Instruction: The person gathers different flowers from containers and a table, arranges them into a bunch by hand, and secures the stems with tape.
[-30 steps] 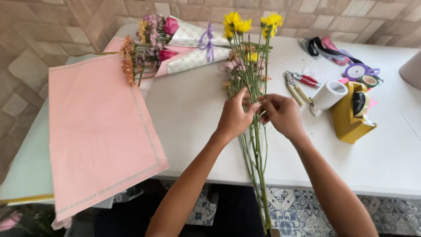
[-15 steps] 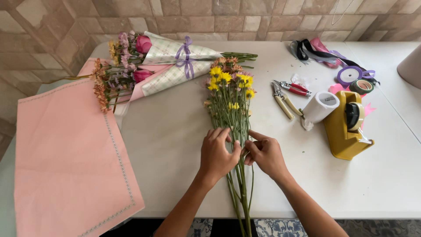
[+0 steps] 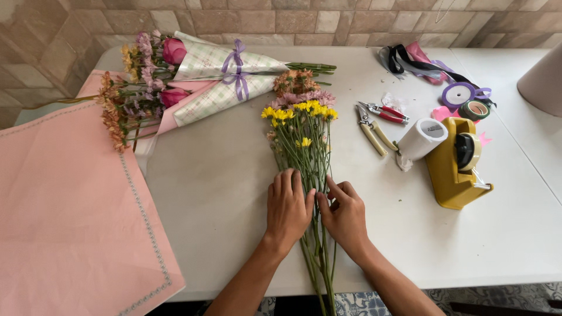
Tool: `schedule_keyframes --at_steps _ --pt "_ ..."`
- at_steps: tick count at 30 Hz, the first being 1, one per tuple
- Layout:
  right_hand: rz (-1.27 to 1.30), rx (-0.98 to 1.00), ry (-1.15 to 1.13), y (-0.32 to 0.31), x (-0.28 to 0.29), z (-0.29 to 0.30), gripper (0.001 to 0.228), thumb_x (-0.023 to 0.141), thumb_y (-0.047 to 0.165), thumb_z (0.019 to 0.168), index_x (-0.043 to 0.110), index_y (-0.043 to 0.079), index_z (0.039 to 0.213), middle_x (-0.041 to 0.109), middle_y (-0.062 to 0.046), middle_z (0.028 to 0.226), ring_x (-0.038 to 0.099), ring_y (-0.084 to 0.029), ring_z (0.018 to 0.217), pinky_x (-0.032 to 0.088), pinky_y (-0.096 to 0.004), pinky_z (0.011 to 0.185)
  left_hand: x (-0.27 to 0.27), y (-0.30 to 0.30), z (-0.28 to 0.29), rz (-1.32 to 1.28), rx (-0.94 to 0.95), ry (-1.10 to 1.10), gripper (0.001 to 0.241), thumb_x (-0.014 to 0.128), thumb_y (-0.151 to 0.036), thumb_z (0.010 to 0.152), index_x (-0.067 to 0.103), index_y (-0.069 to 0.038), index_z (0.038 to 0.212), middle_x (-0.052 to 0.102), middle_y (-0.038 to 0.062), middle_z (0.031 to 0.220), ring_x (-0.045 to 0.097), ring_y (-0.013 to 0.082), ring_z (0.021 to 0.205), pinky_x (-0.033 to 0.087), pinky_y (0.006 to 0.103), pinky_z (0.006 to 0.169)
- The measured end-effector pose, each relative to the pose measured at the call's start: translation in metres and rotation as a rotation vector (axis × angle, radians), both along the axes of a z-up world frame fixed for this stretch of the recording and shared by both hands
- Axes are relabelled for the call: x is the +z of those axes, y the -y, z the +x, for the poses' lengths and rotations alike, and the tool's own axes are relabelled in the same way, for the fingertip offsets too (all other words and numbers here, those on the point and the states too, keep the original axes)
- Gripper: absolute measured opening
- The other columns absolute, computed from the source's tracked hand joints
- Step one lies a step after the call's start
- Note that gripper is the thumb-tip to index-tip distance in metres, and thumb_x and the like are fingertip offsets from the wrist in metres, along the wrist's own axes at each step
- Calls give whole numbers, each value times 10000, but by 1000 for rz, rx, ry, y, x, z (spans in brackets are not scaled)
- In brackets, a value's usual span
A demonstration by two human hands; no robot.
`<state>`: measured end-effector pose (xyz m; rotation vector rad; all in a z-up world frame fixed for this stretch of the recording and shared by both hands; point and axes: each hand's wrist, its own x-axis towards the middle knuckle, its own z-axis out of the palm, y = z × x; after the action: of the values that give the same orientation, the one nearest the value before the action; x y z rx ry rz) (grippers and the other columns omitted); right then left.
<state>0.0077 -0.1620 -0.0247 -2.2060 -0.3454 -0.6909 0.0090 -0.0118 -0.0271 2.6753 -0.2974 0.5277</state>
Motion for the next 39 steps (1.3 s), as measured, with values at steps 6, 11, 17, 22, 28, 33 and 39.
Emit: schedule_keyframes --at_steps 6,11,17,22,28,33,39 --pt "-277 -48 -52 5 -22 6 417 661 231 958 738 37 1319 641 -77 695 689 -318 542 548 -430 476 -11 0 5 68 -34 36 605 395 -446 1131 559 78 1386 511 256 1429 463 383 1399 425 467 1057" --pt "-416 -64 -113 -1 -11 1 428 589 276 1008 708 43 1347 671 -116 717 711 -397 581 558 -513 482 -10 1 6 -47 -71 -7 622 385 -379 1139 398 96 1540 437 298 1509 419 435 1447 426 498 1083" --pt "-552 -68 -253 -5 -1 -2 474 495 293 1020 666 61 1396 776 -146 840 764 -422 656 606 -532 534 -4 -2 5 -83 -104 -36 557 348 -317 1141 468 71 1522 376 315 1553 352 479 1471 394 553 1099" --pt "-585 -51 -271 -8 2 -6 508 480 261 1011 620 19 1435 789 -165 874 781 -415 690 620 -536 562 -8 -4 5 -66 -108 -67 557 346 -310 1134 452 46 1549 330 308 1566 323 478 1475 373 551 1118" --pt "-573 -44 -268 -10 -1 -5 534 476 232 987 597 -22 1441 774 -210 890 769 -477 734 607 -612 609 -11 -5 6 -22 -120 -70 565 345 -310 1133 418 41 1570 312 317 1570 308 483 1478 339 570 1138" --pt "-474 -116 -321 4 12 6 492 466 407 1050 702 147 1395 787 -109 834 777 -417 771 621 -554 664 13 -12 8 -297 -132 -130 602 283 -406 1145 439 8 1553 293 319 1571 354 504 1409 382 617 1080" --pt "-265 -36 -334 36 26 68 392 484 452 1083 796 247 1201 731 -98 722 709 -473 856 548 -633 778 27 -29 76 -273 6 116 534 342 -456 1144 654 -83 1365 478 230 1484 467 436 1395 436 587 1061"
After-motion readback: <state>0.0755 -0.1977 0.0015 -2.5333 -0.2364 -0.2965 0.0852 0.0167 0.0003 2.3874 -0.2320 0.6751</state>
